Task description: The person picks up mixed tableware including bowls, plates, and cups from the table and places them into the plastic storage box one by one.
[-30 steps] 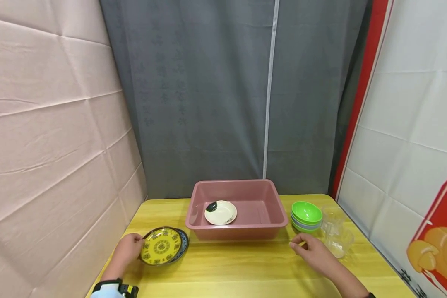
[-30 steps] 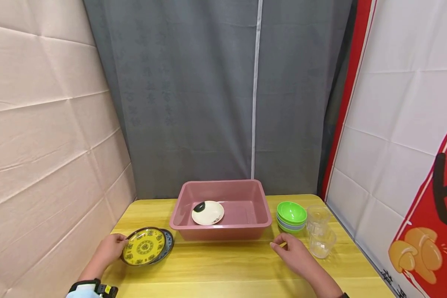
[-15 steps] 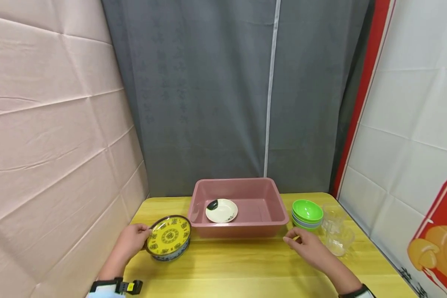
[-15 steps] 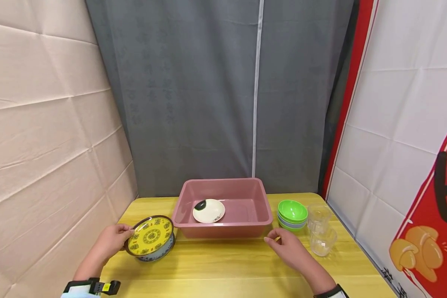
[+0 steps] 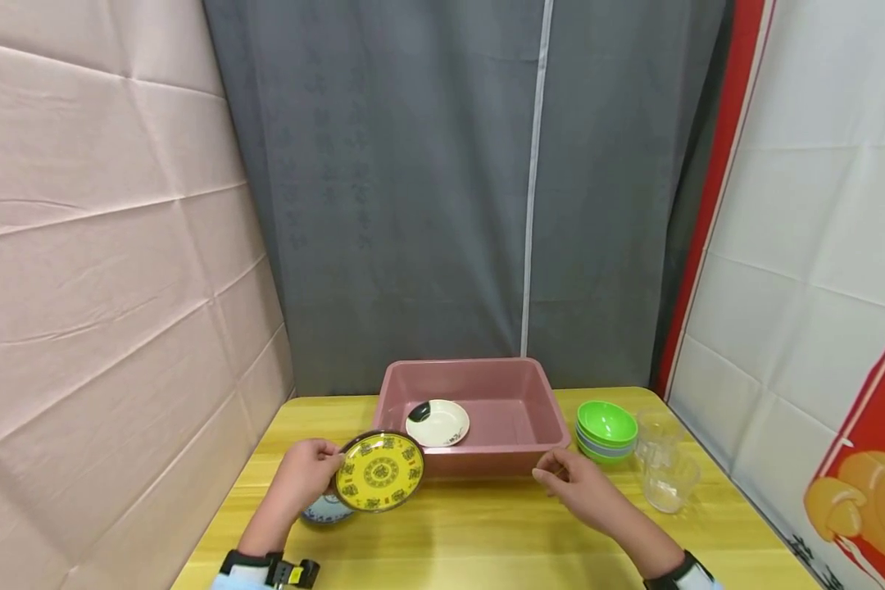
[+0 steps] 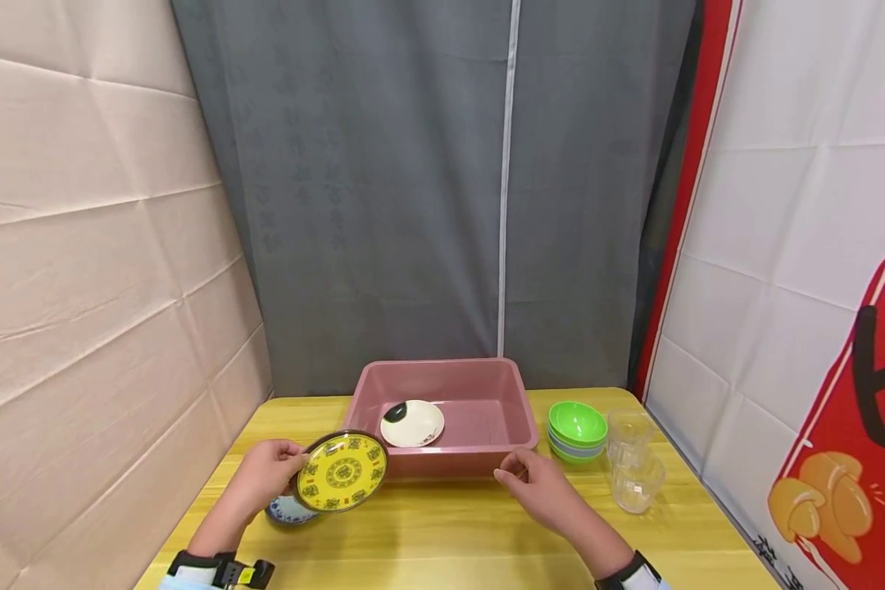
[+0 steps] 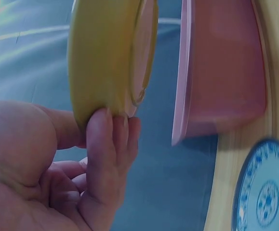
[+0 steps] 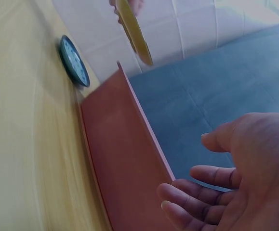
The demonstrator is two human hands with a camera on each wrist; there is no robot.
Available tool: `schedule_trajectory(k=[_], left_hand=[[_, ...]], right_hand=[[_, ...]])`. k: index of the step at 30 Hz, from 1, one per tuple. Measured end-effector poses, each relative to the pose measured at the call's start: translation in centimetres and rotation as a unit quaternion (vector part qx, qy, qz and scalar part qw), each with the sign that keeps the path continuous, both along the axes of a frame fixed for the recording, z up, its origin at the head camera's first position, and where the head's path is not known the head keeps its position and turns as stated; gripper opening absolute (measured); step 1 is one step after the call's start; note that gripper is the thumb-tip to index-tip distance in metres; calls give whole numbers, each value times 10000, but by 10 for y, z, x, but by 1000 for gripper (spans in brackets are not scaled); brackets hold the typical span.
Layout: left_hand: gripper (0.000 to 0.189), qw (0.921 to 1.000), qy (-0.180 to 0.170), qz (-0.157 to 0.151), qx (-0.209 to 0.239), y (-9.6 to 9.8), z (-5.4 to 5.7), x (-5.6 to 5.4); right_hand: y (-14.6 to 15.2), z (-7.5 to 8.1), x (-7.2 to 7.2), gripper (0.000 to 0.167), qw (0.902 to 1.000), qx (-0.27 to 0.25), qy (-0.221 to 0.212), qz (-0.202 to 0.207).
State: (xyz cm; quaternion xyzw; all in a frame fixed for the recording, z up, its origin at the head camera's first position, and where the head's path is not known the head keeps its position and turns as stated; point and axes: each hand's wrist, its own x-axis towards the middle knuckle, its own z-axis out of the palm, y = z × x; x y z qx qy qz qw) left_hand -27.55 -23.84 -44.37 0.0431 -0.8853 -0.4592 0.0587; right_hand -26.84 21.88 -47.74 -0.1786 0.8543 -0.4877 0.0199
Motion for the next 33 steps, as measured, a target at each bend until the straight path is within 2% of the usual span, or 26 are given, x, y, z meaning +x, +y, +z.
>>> schedule_trajectory(k=[8,13,20,24,33], left_hand=[[18,9997,67,-196,98,34,-5,-2],[17,9992,213,-269,201,56,-8,-1],[16,9956,506,-450,646,86,-14,-2],[16,9931,653,-523,818,97,-19,-5],[17,9885,618,-630,1227,112,-24,-5]], right_hand=[[-26,0,-4,23,9986,-298,-40,430],[-42,2,-7,25,9977,-478,-75,465],[-60,4,-8,34,9960,-791,-292,291],[-67,4,-10,36,9925,-1097,-493,199],[-76,-2,-13,38,9778,-1912,-814,-283]])
